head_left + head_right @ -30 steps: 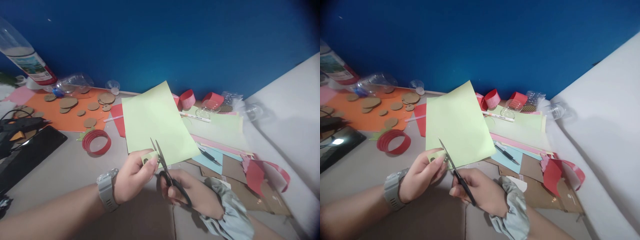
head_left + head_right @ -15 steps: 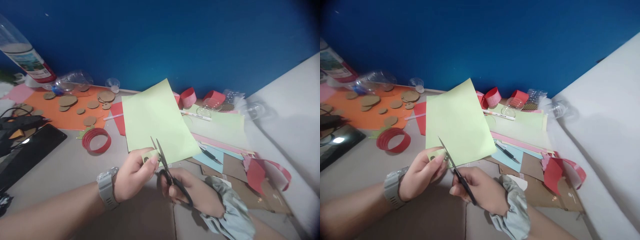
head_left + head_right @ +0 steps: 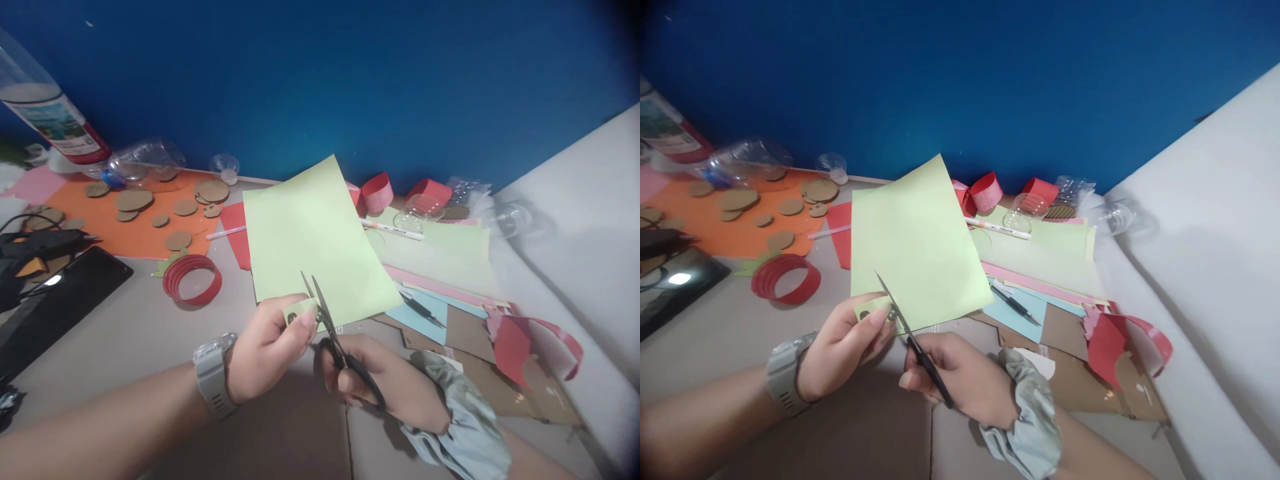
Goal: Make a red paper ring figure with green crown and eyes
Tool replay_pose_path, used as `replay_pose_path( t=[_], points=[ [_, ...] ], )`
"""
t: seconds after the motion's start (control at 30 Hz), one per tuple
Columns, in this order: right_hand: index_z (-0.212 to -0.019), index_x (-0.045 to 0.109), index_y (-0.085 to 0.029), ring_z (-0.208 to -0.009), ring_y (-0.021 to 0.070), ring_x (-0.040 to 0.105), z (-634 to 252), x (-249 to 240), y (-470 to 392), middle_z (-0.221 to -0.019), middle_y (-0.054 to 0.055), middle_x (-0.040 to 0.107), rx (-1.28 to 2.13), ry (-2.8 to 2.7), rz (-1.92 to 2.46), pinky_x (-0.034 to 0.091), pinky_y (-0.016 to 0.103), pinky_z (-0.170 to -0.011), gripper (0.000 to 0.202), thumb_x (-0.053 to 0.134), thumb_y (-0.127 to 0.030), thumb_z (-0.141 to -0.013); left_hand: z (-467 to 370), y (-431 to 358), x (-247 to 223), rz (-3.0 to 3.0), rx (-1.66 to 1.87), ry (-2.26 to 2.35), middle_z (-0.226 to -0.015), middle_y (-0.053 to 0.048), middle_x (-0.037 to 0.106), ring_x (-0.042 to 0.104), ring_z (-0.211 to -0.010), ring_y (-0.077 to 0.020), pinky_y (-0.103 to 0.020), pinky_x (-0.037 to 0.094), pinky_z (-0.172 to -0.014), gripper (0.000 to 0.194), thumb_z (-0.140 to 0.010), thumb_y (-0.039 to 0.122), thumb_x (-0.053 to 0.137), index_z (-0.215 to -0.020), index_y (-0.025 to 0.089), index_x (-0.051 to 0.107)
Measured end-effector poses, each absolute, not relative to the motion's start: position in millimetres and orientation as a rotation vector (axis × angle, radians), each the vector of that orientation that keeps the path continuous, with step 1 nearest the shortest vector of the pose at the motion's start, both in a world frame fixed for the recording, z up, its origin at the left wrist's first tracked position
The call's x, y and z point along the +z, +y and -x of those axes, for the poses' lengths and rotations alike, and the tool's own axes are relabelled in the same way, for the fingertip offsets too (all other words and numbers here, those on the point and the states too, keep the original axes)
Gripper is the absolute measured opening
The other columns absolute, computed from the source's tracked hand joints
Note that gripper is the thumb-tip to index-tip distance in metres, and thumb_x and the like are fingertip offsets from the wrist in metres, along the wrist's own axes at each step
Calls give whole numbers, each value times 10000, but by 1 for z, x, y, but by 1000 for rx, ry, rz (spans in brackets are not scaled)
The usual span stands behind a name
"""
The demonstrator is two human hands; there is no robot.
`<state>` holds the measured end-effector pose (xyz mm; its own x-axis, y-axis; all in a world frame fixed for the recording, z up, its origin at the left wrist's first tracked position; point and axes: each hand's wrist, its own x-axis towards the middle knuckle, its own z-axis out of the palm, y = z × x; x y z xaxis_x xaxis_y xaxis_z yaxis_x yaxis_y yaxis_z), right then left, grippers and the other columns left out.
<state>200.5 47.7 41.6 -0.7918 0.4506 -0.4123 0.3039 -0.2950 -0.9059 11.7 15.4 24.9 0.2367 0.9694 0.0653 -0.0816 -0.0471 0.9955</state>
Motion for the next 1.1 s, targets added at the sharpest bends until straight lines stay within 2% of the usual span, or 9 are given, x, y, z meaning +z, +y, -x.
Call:
replay_pose_path(
  t=[1.1],
  points=[
    [-724,497,-179,-502,96,347,-203,34,46,-561,-58,418,2279,-1735,894,266,246,-478,578,593,-746,-785,-12,16,29,-1320,1084,973,-529,66,373,300,-453,-69,-224,272,-477,428,-1029,336,379,-629,184,395]
  ],
)
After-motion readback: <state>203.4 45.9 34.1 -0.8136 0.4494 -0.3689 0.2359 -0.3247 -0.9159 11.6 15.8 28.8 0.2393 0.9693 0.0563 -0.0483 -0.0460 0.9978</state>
